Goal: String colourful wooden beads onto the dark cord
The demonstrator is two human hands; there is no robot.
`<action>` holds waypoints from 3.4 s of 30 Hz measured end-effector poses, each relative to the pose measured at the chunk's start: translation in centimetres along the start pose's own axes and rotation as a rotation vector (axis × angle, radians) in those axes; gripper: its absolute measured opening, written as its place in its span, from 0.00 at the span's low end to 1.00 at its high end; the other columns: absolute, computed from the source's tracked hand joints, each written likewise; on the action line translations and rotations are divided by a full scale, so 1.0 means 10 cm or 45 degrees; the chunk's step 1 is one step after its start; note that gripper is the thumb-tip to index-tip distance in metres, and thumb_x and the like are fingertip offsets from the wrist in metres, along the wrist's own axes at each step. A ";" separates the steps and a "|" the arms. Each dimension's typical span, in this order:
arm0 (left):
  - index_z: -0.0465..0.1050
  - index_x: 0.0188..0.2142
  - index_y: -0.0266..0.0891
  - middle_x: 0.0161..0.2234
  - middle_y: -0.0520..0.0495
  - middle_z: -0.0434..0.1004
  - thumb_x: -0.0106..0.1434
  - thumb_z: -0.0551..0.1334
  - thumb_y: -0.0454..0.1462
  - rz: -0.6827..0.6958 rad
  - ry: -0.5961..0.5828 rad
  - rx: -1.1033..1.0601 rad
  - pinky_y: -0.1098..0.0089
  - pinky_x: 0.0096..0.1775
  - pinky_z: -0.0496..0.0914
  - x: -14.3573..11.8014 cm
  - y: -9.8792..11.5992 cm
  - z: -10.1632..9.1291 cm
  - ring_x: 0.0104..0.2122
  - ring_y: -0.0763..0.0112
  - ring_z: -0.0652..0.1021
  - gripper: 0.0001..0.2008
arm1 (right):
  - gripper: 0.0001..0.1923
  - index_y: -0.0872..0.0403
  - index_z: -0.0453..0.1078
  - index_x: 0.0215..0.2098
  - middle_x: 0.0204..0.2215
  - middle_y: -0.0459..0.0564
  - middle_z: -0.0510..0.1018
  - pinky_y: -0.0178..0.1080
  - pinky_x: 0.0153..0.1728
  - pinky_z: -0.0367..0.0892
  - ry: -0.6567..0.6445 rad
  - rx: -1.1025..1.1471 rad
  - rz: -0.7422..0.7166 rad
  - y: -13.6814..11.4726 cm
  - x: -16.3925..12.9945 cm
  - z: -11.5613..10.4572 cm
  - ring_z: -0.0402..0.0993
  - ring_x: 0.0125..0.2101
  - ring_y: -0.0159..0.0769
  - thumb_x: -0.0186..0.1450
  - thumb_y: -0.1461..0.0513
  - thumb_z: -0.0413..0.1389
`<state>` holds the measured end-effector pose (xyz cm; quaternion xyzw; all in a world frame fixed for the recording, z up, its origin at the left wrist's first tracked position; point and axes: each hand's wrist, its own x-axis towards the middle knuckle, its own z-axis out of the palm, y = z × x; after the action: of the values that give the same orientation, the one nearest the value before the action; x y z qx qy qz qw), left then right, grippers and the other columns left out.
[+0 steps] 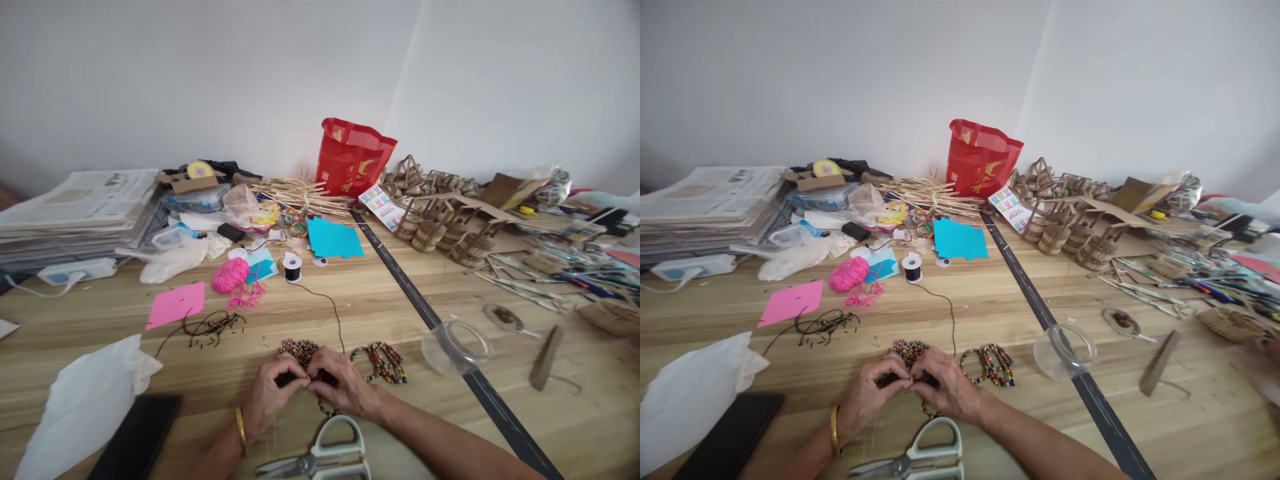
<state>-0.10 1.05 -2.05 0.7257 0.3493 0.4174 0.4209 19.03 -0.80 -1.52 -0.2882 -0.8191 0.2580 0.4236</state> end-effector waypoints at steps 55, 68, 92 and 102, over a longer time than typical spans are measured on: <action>0.73 0.28 0.40 0.27 0.49 0.75 0.57 0.62 0.28 0.364 -0.345 0.883 0.59 0.46 0.65 -0.01 0.21 -0.22 0.34 0.63 0.72 0.06 | 0.17 0.57 0.67 0.27 0.23 0.44 0.66 0.30 0.21 0.54 0.026 0.565 0.545 -0.04 0.04 -0.06 0.58 0.21 0.26 0.64 0.51 0.55; 0.76 0.25 0.37 0.24 0.47 0.80 0.55 0.62 0.30 0.058 -0.043 0.208 0.70 0.33 0.72 0.04 0.12 -0.11 0.27 0.68 0.77 0.05 | 0.08 0.55 0.67 0.35 0.28 0.51 0.74 0.35 0.32 0.65 -0.084 -0.043 0.048 0.01 -0.04 -0.02 0.69 0.30 0.35 0.69 0.62 0.48; 0.76 0.26 0.37 0.25 0.47 0.80 0.55 0.62 0.30 0.008 -0.046 0.140 0.68 0.36 0.71 0.01 0.06 -0.11 0.28 0.68 0.78 0.05 | 0.05 0.54 0.65 0.32 0.25 0.49 0.73 0.33 0.28 0.62 -0.007 -0.108 0.075 -0.01 -0.03 -0.01 0.68 0.27 0.33 0.66 0.65 0.49; 0.76 0.26 0.36 0.26 0.47 0.81 0.55 0.63 0.29 0.035 -0.065 0.145 0.68 0.37 0.71 0.01 0.06 -0.11 0.28 0.67 0.78 0.04 | 0.05 0.54 0.66 0.32 0.25 0.49 0.72 0.33 0.27 0.62 -0.006 -0.125 0.073 -0.02 -0.02 -0.01 0.68 0.26 0.33 0.66 0.66 0.50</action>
<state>-0.99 1.28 -1.18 0.7636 0.3517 0.3840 0.3818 19.12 -1.04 -1.48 -0.3316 -0.8231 0.2302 0.3995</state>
